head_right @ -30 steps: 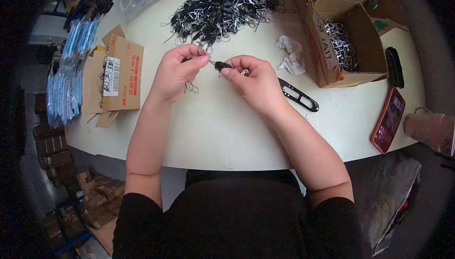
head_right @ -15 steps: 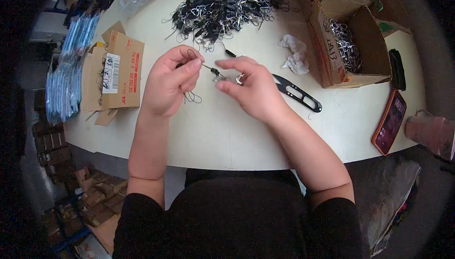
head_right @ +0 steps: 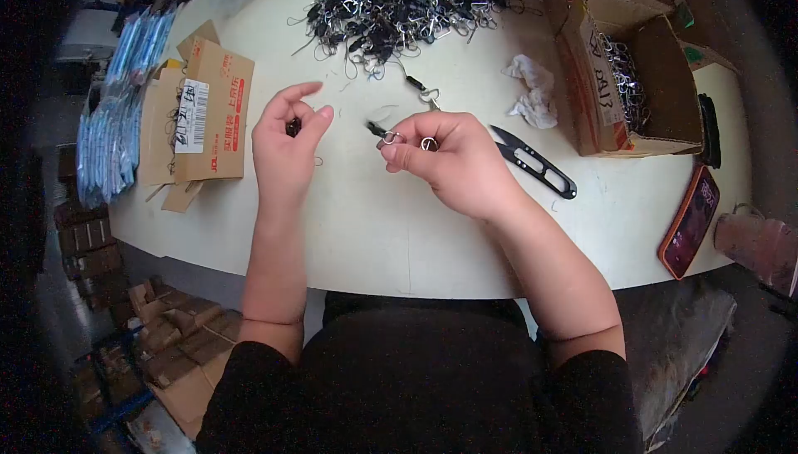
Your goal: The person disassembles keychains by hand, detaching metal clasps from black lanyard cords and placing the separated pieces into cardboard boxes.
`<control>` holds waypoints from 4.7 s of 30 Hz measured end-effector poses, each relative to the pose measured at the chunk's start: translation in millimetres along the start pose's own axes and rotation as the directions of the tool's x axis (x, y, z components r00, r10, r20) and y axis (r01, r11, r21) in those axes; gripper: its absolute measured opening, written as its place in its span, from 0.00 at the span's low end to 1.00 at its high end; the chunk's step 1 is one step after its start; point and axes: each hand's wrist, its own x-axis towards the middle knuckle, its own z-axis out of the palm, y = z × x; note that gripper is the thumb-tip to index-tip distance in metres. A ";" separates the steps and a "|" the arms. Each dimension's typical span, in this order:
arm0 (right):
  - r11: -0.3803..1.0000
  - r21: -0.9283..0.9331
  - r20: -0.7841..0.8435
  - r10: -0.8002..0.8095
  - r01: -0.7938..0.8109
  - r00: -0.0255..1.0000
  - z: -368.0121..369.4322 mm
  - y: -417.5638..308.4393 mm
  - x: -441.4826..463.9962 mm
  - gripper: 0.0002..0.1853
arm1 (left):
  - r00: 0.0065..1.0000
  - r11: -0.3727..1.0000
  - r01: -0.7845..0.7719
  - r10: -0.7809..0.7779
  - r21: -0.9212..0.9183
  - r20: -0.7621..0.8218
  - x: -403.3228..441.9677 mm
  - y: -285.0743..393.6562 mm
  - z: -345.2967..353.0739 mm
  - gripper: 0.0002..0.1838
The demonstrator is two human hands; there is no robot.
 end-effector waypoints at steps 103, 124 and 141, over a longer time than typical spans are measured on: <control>0.779 -0.599 -0.025 -0.249 0.185 0.968 7.7 -5.6 -4.4 0.05 | 0.942 0.986 -0.088 0.129 -0.144 0.308 -22.7 -14.3 14.0 0.08; 0.840 0.162 -0.549 -0.359 0.517 0.755 -84.7 -91.6 -32.9 0.08 | 0.744 0.049 0.655 -0.219 -0.754 0.632 -1.4 -26.5 -3.3 0.07; 0.195 -0.979 -0.052 -0.516 0.058 0.855 -12.3 -5.7 42.0 0.08 | 0.712 0.305 0.703 -0.300 -0.643 0.635 -3.5 -30.5 6.2 0.10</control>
